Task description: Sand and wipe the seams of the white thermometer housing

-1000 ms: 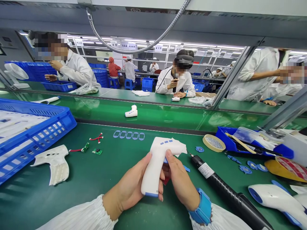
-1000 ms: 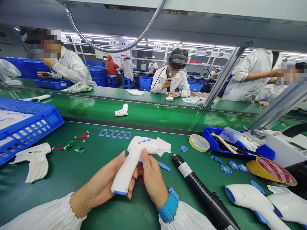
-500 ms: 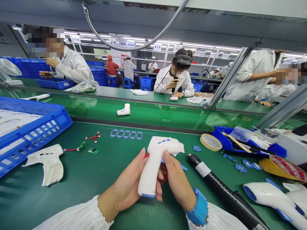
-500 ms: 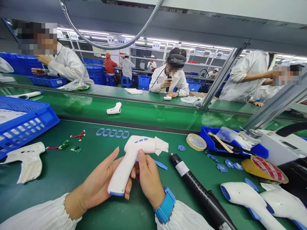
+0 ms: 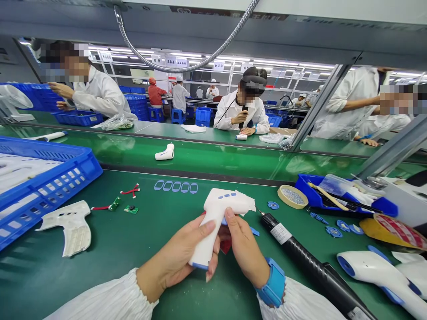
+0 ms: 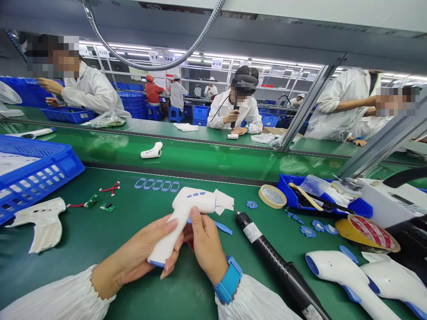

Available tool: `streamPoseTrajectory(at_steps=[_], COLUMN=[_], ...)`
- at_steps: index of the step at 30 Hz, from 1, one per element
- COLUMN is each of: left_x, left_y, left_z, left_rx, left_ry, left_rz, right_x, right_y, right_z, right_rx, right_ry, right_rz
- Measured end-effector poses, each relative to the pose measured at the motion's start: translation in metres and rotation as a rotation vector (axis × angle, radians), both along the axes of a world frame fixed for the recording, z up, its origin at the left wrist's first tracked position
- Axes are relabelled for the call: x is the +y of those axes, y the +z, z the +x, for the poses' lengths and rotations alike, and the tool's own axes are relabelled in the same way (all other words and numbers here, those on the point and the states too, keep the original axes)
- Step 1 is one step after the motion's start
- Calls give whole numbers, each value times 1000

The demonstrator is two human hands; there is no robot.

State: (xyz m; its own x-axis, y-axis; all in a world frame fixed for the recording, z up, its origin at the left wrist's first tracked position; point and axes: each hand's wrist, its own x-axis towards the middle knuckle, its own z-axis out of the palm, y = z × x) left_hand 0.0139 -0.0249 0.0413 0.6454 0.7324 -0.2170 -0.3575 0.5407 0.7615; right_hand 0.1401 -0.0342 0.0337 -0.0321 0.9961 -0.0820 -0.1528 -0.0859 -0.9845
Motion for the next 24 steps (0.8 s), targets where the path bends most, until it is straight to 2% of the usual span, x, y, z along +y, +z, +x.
streamPoseTrajectory(at_steps=[4,9,13,19,24], left_x=[0,2,6,9,11], left_y=[8,9,13,25,23], left_z=[-4,-6,-15,-45,-62], left_rx=[65,64,-62,-255,-357], left_ry=[-53,-65,92,378,444], left_rz=[135,181,146,184,160], right_x=[1,4,3,-1,-2], right_y=[-5,-6,-6,-12,-17], right_z=[1,4,6,5,4], right_rx=[36,45,20,-79,-95], right_ry=[-6,7,6,39,63], right_rz=[-47,4,36,22,8])
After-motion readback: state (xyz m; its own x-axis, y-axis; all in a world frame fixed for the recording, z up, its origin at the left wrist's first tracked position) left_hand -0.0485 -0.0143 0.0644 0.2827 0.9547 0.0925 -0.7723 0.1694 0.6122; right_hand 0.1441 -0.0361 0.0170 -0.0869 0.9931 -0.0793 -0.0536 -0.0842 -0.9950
